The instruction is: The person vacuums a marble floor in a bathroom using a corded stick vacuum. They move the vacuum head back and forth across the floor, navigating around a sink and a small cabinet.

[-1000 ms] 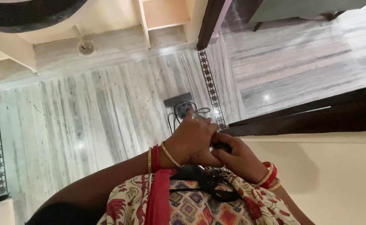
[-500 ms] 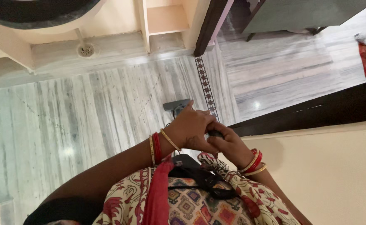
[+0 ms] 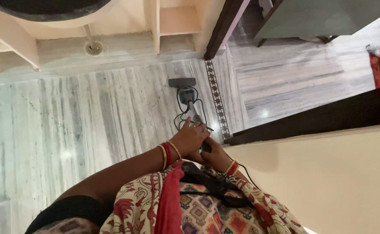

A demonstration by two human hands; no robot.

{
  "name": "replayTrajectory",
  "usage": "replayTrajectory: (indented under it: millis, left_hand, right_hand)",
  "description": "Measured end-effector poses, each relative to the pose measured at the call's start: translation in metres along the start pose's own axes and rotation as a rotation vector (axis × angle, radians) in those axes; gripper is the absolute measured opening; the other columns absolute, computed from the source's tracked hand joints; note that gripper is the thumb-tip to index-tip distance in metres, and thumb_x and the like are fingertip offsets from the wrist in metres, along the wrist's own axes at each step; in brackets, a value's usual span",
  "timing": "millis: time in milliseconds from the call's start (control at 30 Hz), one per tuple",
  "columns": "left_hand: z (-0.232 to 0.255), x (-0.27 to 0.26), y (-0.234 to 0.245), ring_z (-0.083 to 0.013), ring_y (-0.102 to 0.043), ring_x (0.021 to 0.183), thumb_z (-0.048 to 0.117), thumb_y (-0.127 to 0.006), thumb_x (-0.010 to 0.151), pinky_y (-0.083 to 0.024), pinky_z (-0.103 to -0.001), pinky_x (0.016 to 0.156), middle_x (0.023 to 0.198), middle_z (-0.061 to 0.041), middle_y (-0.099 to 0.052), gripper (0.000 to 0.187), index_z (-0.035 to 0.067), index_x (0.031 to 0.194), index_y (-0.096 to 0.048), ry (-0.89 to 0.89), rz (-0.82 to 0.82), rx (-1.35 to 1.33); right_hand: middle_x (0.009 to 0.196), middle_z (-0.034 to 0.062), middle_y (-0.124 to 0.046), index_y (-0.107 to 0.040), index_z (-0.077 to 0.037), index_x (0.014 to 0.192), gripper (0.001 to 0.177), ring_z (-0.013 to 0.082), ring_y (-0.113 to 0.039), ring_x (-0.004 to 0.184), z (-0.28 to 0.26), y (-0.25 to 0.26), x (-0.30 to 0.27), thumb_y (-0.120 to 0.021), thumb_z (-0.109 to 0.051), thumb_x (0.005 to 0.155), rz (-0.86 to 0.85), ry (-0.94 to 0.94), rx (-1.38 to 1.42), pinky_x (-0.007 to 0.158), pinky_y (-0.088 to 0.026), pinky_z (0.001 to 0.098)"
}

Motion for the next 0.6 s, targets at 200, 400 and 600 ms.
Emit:
replayTrajectory:
  millis: [200, 400, 600]
  left_hand:
    - [0.002, -0.007, 0.01, -0.0411, -0.049, 0.137, 0.07, -0.084, 0.057, -0.015, -0.072, 0.114, 0.12, -0.017, -0.066, 0.09, 0.004, 0.114, -0.063, 0.044, -0.203, -0.354]
    - [0.046, 0.008, 0.069, -0.0336, -0.071, 0.087, 0.062, -0.08, 0.056, -0.021, -0.063, 0.125, 0.087, -0.013, -0.072, 0.07, 0.008, 0.098, -0.066, 0.009, -0.154, -0.564]
    - [0.075, 0.016, 0.091, -0.0354, -0.071, 0.091, 0.059, -0.082, 0.056, -0.025, -0.068, 0.118, 0.09, -0.013, -0.072, 0.067, 0.006, 0.092, -0.064, -0.026, -0.151, -0.617]
  right_hand:
    - [0.113, 0.013, -0.072, -0.056, 0.005, 0.134, 0.052, 0.0175, -0.069, 0.101, -0.006, -0.005, 0.0, -0.065, -0.008, 0.085, 0.049, 0.2, -0.167, 0.087, -0.055, 0.0317]
    - [0.108, 0.0145, -0.077, -0.065, 0.006, 0.123, 0.044, 0.0173, -0.073, 0.098, 0.002, 0.032, -0.036, -0.067, -0.013, 0.083, -0.03, -0.042, -0.337, 0.086, -0.058, 0.0303]
    - [0.114, 0.0127, -0.075, -0.058, 0.005, 0.128, 0.053, 0.0173, -0.072, 0.102, -0.013, 0.04, -0.075, -0.069, -0.006, 0.077, -0.188, -0.08, -0.173, 0.087, -0.058, 0.0299]
Point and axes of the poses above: each hand's wrist, its own x-axis towards the middle knuckle, its own y-axis out of the back of the hand, z = x × y, the point moved 10 cm from there along x, towards the middle knuckle
